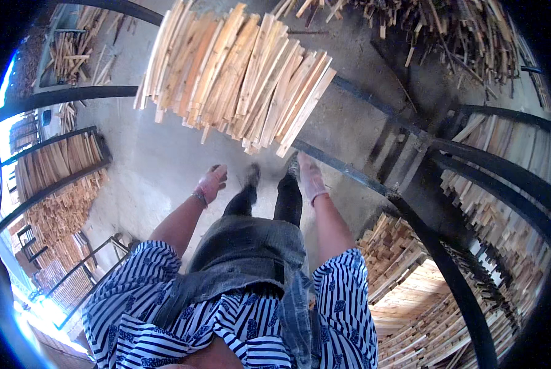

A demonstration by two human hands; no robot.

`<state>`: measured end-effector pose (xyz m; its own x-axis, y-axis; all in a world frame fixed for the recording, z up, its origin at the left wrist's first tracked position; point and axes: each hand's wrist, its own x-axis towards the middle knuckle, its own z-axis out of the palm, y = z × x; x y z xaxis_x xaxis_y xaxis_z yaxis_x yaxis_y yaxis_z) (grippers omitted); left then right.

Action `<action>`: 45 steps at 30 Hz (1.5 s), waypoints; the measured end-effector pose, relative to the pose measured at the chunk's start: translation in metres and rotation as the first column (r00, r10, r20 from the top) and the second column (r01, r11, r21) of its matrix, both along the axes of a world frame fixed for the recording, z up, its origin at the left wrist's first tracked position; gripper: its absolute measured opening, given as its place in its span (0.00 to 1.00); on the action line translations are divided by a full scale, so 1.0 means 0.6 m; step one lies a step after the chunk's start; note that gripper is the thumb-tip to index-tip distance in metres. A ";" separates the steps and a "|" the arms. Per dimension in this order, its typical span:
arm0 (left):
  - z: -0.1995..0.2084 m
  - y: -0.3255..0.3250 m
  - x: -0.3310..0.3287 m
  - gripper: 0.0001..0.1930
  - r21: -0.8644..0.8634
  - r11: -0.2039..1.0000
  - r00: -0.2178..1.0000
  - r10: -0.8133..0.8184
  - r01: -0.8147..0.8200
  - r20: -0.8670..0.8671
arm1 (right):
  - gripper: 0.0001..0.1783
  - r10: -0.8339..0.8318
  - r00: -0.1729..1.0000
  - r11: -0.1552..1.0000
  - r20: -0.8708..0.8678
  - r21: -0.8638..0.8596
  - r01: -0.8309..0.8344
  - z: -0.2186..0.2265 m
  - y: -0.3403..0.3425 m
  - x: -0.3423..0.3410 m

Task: The person repeatedly lifts bundles of wooden planks from a pile on the floor and stacks them onto a large, organized stack of lumber. The person wears gloves and uses both hands to carry and align the wood pieces.

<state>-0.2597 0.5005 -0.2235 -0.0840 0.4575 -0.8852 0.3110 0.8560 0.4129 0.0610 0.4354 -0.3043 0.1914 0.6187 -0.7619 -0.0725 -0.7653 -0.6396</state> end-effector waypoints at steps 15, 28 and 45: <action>-0.445 0.165 0.036 0.33 0.312 0.907 0.925 -0.170 0.282 -0.340 | 0.50 -0.284 0.943 0.957 0.172 -0.001 0.289 -0.224 0.296 -0.181; -0.353 0.143 0.103 0.27 0.117 0.952 0.951 -0.293 0.282 0.099 | 0.52 -0.226 0.958 0.970 -0.175 -0.136 0.204 -0.238 0.296 -0.082; -0.245 0.196 0.219 0.37 -0.015 1.000 0.917 -0.003 0.009 0.399 | 0.52 -0.118 0.979 0.989 -0.166 0.068 0.131 -0.093 0.310 -0.025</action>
